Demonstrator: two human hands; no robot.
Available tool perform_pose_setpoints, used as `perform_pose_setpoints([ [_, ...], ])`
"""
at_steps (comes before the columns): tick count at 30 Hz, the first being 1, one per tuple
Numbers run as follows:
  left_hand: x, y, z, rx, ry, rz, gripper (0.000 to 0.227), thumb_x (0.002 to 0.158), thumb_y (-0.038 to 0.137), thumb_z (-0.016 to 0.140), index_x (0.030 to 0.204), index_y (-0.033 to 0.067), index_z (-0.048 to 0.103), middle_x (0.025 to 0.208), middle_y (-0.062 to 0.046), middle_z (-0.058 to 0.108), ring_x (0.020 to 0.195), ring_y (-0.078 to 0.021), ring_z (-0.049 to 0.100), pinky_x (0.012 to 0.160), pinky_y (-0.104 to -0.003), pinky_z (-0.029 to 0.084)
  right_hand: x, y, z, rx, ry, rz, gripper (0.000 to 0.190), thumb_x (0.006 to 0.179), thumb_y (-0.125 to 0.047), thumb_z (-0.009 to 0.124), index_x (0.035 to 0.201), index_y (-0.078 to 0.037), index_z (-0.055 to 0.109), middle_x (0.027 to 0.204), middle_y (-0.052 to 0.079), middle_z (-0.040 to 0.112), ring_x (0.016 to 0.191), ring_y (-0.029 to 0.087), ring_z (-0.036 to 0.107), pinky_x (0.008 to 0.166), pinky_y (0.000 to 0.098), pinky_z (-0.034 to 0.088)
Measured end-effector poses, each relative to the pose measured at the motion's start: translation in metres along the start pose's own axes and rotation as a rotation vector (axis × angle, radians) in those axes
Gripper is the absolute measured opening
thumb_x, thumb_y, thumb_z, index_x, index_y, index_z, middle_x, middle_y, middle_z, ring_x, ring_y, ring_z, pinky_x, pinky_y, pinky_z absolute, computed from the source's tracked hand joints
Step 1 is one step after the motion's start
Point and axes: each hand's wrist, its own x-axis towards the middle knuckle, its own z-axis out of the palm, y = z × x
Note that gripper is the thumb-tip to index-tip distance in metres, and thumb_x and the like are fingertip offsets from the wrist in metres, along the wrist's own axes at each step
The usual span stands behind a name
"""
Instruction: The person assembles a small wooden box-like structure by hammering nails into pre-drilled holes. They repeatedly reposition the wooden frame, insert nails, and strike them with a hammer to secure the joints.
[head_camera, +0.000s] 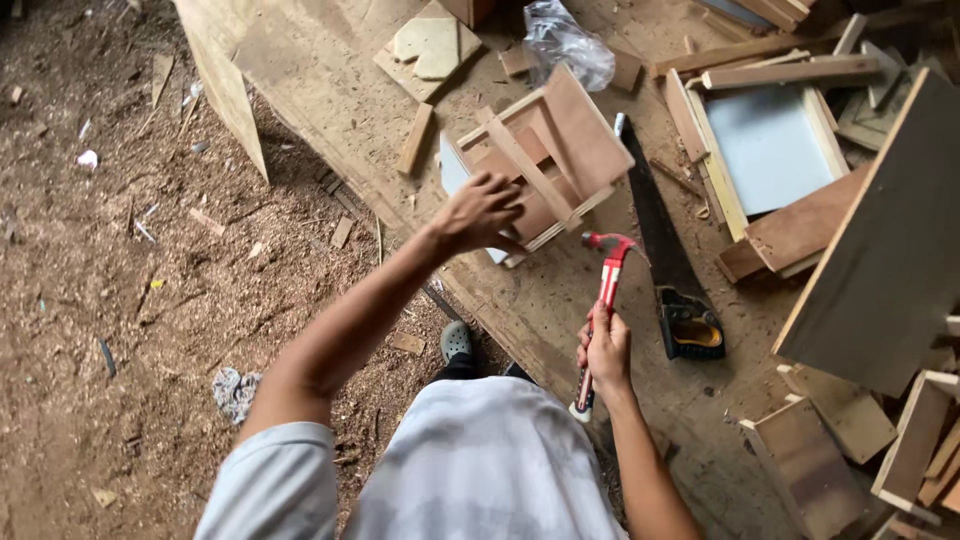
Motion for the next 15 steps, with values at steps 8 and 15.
perform_pose_setpoints([
  [8, 0.080, 0.036, 0.036, -0.246, -0.227, -0.213, 0.075, 0.090, 0.083, 0.047, 0.060, 0.0148, 0.055, 0.061, 0.003, 0.048, 0.055, -0.0114, 0.044, 0.044, -0.031, 0.036, 0.014, 0.051, -0.037, 0.497, 0.219, 0.141, 0.043, 0.104, -0.056, 0.044, 0.090, -0.016, 0.048, 0.059, -0.001, 0.043, 0.040, 0.012, 0.041, 0.036, 0.0303, 0.037],
  [15, 0.079, 0.035, 0.038, -0.254, -0.225, -0.211, 0.077, 0.095, 0.079, 0.046, 0.049, 0.0171, 0.041, 0.045, 0.009, 0.031, 0.039, -0.0051, 0.023, 0.039, -0.028, 0.024, 0.013, 0.055, 0.031, 0.682, 0.229, 0.217, 0.053, 0.104, -0.062, 0.050, 0.079, -0.015, 0.044, 0.056, -0.006, 0.042, 0.042, 0.008, 0.037, 0.038, 0.0251, 0.032],
])
